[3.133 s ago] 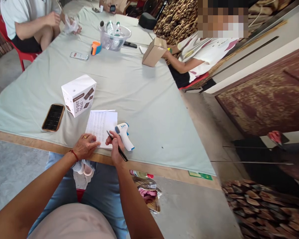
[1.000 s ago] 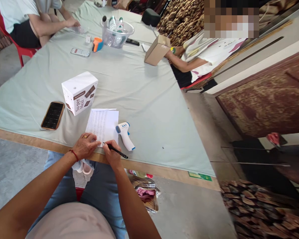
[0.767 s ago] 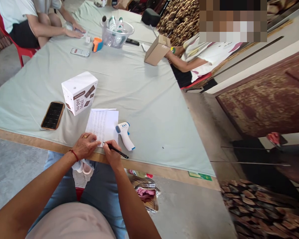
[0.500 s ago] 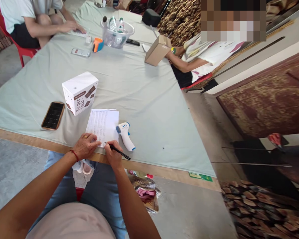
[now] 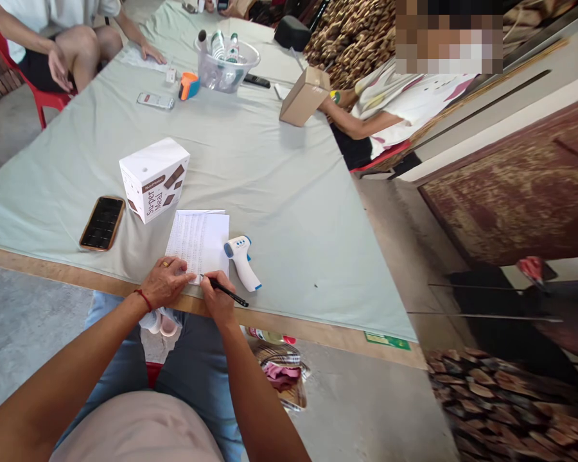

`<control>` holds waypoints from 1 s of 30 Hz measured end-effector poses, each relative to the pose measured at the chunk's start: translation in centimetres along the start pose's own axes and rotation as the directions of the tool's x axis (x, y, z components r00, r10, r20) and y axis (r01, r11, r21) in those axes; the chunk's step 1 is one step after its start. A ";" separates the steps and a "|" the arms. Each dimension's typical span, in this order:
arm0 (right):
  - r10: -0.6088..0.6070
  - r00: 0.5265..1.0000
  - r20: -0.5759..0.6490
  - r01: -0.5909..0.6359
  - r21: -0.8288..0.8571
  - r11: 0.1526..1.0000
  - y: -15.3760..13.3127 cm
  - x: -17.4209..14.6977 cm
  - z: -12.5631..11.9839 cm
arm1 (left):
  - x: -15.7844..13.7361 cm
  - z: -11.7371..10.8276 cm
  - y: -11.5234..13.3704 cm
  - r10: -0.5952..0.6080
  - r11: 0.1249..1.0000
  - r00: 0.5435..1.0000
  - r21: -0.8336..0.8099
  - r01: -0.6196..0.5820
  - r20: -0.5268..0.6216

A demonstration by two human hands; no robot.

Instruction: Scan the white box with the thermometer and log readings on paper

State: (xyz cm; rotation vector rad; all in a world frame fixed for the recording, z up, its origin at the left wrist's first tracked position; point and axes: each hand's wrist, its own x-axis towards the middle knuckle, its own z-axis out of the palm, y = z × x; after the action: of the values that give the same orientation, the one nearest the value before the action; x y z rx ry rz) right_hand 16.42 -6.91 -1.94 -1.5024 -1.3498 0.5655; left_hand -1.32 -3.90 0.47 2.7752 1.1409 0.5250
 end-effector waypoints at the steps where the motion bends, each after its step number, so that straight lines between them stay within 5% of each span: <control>1: 0.002 1.000 0.001 -0.002 0.000 1.000 0.0 0.0 0.0 | 0.0 0.0 0.0 0.001 1.000 1.000 0.000 -0.001 -0.003; 30: 0.014 1.000 -0.006 -0.014 0.004 1.000 -0.1 0.0 -0.1 | 0.0 0.0 0.0 -0.001 1.000 1.000 -0.007 0.001 -0.009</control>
State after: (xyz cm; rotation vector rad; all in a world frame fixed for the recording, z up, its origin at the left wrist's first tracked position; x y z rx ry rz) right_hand 16.50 -7.01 -1.84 -1.5101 -1.3336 0.5723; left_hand -1.36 -3.92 0.50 2.7692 1.1392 0.5405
